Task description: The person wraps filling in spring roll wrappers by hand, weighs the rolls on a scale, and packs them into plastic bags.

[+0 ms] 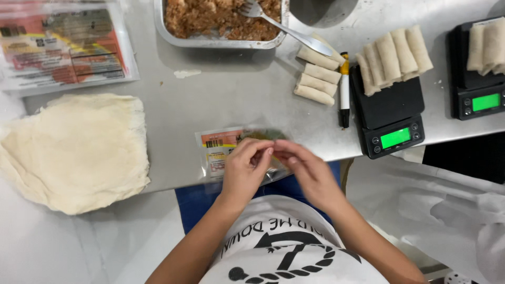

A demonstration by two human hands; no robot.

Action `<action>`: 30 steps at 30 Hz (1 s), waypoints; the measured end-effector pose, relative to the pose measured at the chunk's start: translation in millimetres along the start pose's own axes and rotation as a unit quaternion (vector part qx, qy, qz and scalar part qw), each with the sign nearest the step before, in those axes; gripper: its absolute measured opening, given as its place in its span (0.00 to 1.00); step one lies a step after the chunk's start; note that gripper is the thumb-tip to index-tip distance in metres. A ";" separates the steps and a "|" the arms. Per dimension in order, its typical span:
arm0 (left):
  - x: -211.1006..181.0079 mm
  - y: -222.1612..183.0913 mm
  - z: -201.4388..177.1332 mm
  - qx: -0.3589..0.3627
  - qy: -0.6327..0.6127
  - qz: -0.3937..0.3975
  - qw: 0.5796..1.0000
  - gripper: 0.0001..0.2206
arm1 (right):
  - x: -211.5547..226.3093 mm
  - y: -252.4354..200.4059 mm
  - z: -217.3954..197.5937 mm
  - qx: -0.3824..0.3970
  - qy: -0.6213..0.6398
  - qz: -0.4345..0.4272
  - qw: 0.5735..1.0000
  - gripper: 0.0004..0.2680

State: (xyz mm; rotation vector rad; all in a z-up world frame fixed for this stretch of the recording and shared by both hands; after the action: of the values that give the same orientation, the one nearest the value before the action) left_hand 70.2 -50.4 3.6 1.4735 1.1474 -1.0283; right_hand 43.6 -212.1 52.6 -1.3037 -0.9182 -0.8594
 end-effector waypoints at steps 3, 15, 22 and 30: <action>-24.5 3.5 2.0 0.018 0.072 0.115 0.991 0.05 | -24.1 9.8 3.8 0.079 -0.168 0.037 0.982 0.15; -62.1 -32.4 33.9 0.414 0.014 -0.230 0.881 0.29 | -67.6 54.2 10.7 0.318 0.338 -0.060 0.884 0.22; -30.5 19.0 -55.8 0.065 0.086 0.028 0.994 0.09 | -26.4 42.5 31.8 0.225 0.472 0.171 0.836 0.29; 24.8 55.5 -191.7 -0.009 0.403 0.061 0.913 0.19 | -26.3 -17.7 -166.4 -0.147 -0.322 -0.325 0.877 0.10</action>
State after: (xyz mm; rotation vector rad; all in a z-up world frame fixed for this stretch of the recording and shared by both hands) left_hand 140.1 137.2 23.8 1.9998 1.5845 -0.2907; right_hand 28.4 -379.1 28.9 -1.6089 -1.8859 -1.1261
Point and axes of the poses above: each hand's wrist, its own y-axis towards the middle knuckle, its own z-axis out of the palm, x = y × z, the point moved 3 cm from there along y, towards the middle knuckle, and after that the axes turned 11 degrees about z, right-handed, at the moved point
